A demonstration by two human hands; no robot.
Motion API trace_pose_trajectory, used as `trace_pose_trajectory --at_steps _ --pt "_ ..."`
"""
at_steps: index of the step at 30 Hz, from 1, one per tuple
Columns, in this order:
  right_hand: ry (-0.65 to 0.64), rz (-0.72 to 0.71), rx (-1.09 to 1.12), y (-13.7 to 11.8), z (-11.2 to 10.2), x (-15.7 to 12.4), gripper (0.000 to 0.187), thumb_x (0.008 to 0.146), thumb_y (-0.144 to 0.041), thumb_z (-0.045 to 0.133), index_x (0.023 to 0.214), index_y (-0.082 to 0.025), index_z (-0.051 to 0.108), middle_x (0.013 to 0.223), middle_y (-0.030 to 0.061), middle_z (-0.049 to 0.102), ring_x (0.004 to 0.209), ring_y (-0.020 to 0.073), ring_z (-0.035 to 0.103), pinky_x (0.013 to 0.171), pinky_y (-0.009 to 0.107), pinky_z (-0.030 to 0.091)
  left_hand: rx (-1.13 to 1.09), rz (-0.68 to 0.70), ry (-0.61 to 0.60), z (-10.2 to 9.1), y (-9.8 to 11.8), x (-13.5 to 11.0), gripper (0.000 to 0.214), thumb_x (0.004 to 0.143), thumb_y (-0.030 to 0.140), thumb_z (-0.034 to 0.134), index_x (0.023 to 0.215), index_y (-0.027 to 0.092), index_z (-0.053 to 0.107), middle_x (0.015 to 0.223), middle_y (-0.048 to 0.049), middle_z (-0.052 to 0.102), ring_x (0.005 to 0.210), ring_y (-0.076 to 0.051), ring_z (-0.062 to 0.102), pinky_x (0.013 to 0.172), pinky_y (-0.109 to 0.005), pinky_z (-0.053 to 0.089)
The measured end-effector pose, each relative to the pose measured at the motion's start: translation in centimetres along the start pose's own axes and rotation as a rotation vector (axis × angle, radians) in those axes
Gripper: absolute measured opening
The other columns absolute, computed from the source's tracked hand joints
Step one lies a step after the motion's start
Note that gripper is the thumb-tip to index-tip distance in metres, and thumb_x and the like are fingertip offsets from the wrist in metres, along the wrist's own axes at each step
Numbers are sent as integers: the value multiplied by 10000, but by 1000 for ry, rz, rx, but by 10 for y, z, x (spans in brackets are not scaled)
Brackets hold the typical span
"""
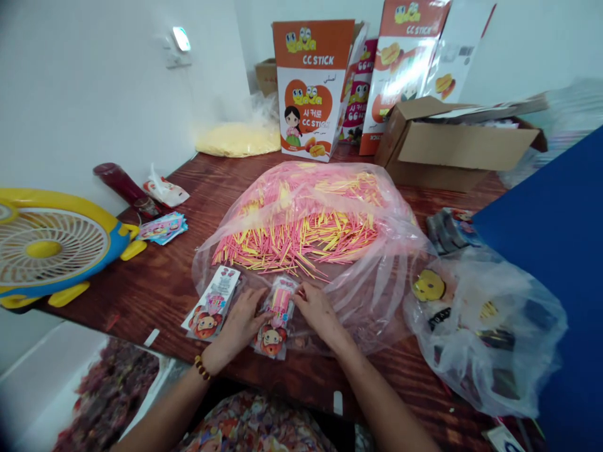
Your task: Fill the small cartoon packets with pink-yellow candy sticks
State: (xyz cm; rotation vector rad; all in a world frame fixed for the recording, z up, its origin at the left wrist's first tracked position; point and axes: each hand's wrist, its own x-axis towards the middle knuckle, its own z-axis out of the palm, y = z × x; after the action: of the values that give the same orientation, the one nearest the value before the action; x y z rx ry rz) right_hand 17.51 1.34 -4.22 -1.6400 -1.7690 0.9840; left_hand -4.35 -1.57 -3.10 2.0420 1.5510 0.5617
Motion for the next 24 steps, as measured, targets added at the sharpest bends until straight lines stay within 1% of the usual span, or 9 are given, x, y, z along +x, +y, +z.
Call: trace_pose_trajectory --at_steps 4,6,7,10,11,14,17,21,24 --pt "67 -56 -106 12 -36 22 256 921 -325 409 797 -195 591 720 13 621 686 168 561 641 262 381 41 32 22 11 -10 -2 433 890 264 580 1313 185 538 1148 -131 628 1072 -271 599 920 -430 493" --pt "101 -50 -245 19 -60 42 299 951 -330 373 809 -193 597 747 30 643 703 177 577 646 265 392 41 54 39 13 -15 -2 446 894 290 579 1330 212 527 1171 -126 634 1095 -273 601 919 -424 495" --pt "113 -30 -323 22 -72 52 290 959 -311 365 867 -189 612 801 41 666 736 179 596 661 262 400 44 57 47 14 -17 -2 459 893 306 583 1340 222 520 1180 -125 638 1100 -275 604 916 -423 496" --pt "11 -7 -680 26 -102 78 253 937 -225 407 1055 -167 624 990 88 696 867 187 635 715 255 422 67 21 57 16 -21 -3 494 884 364 598 1351 226 514 1170 -125 654 1086 -286 621 908 -431 499" --pt "-28 -16 -738 26 -108 84 258 911 -194 447 1096 -163 624 1037 99 695 908 192 640 729 253 426 73 6 56 16 -22 -3 503 877 376 604 1348 222 517 1162 -124 659 1080 -289 626 906 -435 500" --pt "-142 -76 -839 22 -115 96 373 847 -133 528 1209 -174 609 1136 121 679 989 218 646 751 263 442 63 -15 67 18 -25 -2 511 868 379 605 1340 203 524 1154 -132 669 1075 -295 633 905 -446 508" --pt "-221 -133 -915 17 -112 102 410 864 -147 537 1267 -195 594 1165 136 665 1012 249 650 753 292 462 17 0 115 12 -29 -1 493 874 376 584 1330 195 533 1137 -139 675 1058 -295 643 903 -457 517" --pt "-253 -178 -965 14 -108 110 337 891 -180 531 1209 -197 639 1155 153 647 1041 275 629 790 330 476 -14 -6 176 -11 -39 2 451 898 388 546 1314 213 543 1141 -121 678 1041 -280 645 934 -458 507" --pt "-251 -212 -983 17 -107 114 289 901 -194 522 1149 -166 667 1165 179 623 1075 291 593 862 369 463 46 -49 189 -34 -55 6 456 903 407 532 1304 191 550 1152 -125 673 1042 -279 639 932 -441 500"
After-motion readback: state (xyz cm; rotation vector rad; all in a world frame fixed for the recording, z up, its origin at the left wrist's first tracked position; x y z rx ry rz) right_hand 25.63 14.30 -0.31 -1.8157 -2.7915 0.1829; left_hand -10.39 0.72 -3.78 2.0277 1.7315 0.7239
